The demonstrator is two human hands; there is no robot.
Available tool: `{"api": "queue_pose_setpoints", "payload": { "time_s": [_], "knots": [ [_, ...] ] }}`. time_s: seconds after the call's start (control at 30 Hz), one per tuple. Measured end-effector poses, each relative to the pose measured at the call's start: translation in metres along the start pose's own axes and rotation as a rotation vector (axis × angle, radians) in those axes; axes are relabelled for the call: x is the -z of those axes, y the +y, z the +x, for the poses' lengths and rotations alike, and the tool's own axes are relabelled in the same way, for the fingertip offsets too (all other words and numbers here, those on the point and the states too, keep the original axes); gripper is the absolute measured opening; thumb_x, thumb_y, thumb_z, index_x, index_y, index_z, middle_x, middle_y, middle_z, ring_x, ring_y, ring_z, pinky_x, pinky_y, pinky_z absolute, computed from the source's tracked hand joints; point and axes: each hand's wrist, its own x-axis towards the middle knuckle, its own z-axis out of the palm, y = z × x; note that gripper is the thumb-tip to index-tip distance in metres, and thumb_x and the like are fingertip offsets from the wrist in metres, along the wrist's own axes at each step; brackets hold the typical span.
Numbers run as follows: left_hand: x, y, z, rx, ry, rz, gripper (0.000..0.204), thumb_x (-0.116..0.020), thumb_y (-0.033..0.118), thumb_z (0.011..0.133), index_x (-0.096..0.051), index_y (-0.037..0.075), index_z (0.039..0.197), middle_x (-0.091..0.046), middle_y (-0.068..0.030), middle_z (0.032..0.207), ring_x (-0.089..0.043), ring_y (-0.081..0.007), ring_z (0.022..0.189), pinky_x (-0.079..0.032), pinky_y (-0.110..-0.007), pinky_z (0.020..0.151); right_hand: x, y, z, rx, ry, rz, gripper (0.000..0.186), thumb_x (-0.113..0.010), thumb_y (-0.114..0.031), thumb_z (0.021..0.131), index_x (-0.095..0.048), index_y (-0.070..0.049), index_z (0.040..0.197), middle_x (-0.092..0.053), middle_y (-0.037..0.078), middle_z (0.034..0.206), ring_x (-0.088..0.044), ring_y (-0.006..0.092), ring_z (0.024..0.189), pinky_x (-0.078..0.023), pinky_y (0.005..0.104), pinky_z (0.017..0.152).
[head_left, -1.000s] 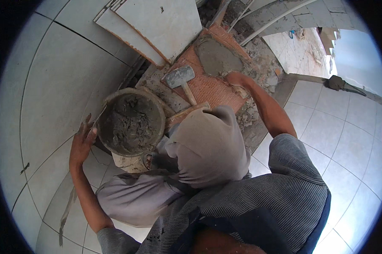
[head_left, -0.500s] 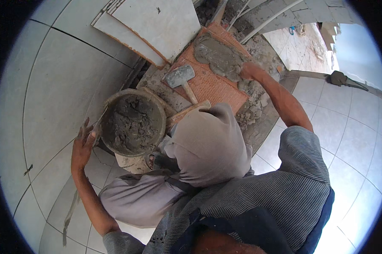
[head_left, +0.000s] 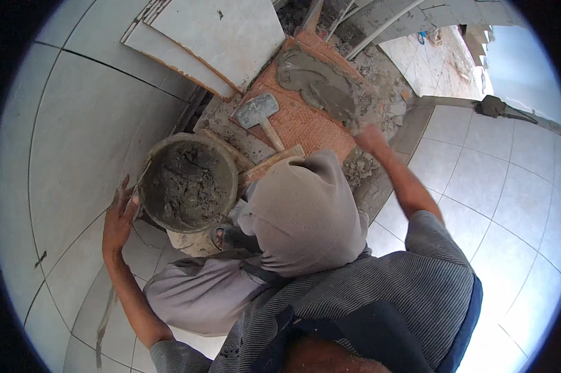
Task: The person applies mortar to the ceiling and onto a tile using a trowel, presses the tile against the ceiling by hand, and taps it into place with a rubber mallet.
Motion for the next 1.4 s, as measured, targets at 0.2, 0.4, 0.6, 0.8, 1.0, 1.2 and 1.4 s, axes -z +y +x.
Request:
{"api": "queue_pose_setpoints", "payload": {
  "time_s": [0.2,0.4,0.6,0.8,1.0,1.2,1.4],
  "knots": [
    [-0.002,0.002,0.007,0.033,-0.019,-0.014,0.067,-0.050,0.048,0.091,-0.031,0.009,0.142,-0.047,-0.0245,0.132,-0.045,-0.0336,0.124,-0.038,-0.043,0.099,-0.025,-0.055,0.045,-0.221,-0.209,0.105,0.026,-0.051,-0.016,0.083,-0.058,0.000,0.101,-0.062,0.021,0.094,-0.063,0.0377,0.082,-0.051,0.0480,0.069],
    [-0.003,0.003,0.014,0.070,-0.059,-0.009,0.074,-0.052,0.055,0.087,-0.032,0.010,0.142,-0.043,-0.0234,0.135,-0.041,-0.0337,0.127,-0.034,-0.046,0.102,-0.060,-0.005,0.002,-0.428,0.040,0.154,0.025,-0.048,-0.018,0.085,-0.062,0.000,0.093,-0.064,0.022,0.092,-0.063,0.0376,0.083,-0.050,0.0464,0.070],
    [-0.004,0.009,0.017,0.089,-0.054,-0.007,0.074,-0.052,0.056,0.087,-0.033,0.010,0.142,-0.044,-0.0229,0.135,-0.041,-0.0338,0.127,-0.034,-0.046,0.102,-0.072,0.032,-0.039,-0.310,-0.026,0.277,0.030,-0.051,-0.018,0.085,-0.058,-0.001,0.109,-0.059,0.027,0.094,-0.062,0.0402,0.079,-0.050,0.0465,0.072],
    [-0.004,0.001,0.015,0.093,-0.045,0.024,0.073,-0.050,0.055,0.088,-0.033,0.009,0.142,-0.043,-0.0227,0.136,-0.041,-0.0338,0.127,-0.034,-0.046,0.102,0.010,-0.040,-0.038,-1.032,-0.096,1.280,0.031,-0.055,-0.026,0.088,-0.060,-0.005,0.108,-0.060,0.022,0.101,-0.058,0.0351,0.097,-0.042,0.0430,0.087],
    [-0.006,0.002,0.014,0.123,-0.036,0.059,0.072,-0.050,0.053,0.088,-0.033,0.008,0.142,-0.043,-0.0228,0.136,-0.040,-0.0336,0.127,-0.033,-0.046,0.103,-0.130,0.009,-0.076,-0.455,0.441,0.666,0.042,-0.054,-0.035,0.091,-0.051,-0.003,0.118,-0.060,0.014,0.082,-0.060,0.0227,0.072,-0.048,0.0366,0.067],
    [-0.004,0.005,0.015,0.090,-0.058,0.022,0.072,-0.050,0.053,0.088,-0.033,0.008,0.142,-0.042,-0.0230,0.137,-0.039,-0.0342,0.128,-0.033,-0.047,0.103,-0.083,-0.012,-0.049,-1.078,0.174,1.267,0.048,-0.050,-0.031,0.091,-0.045,-0.003,0.130,-0.057,0.022,0.111,-0.055,0.0351,0.101,-0.043,0.0398,0.084],
    [-0.007,0.002,0.016,0.085,-0.058,0.035,0.072,-0.051,0.053,0.087,-0.032,0.009,0.142,-0.042,-0.0233,0.136,-0.039,-0.0350,0.128,-0.033,-0.047,0.103,-0.203,-0.002,0.000,-0.590,0.194,1.303,0.051,-0.046,-0.043,0.094,-0.039,-0.008,0.132,-0.054,0.010,0.078,-0.054,0.0191,0.058,-0.047,0.0362,0.050]
  ]
}}
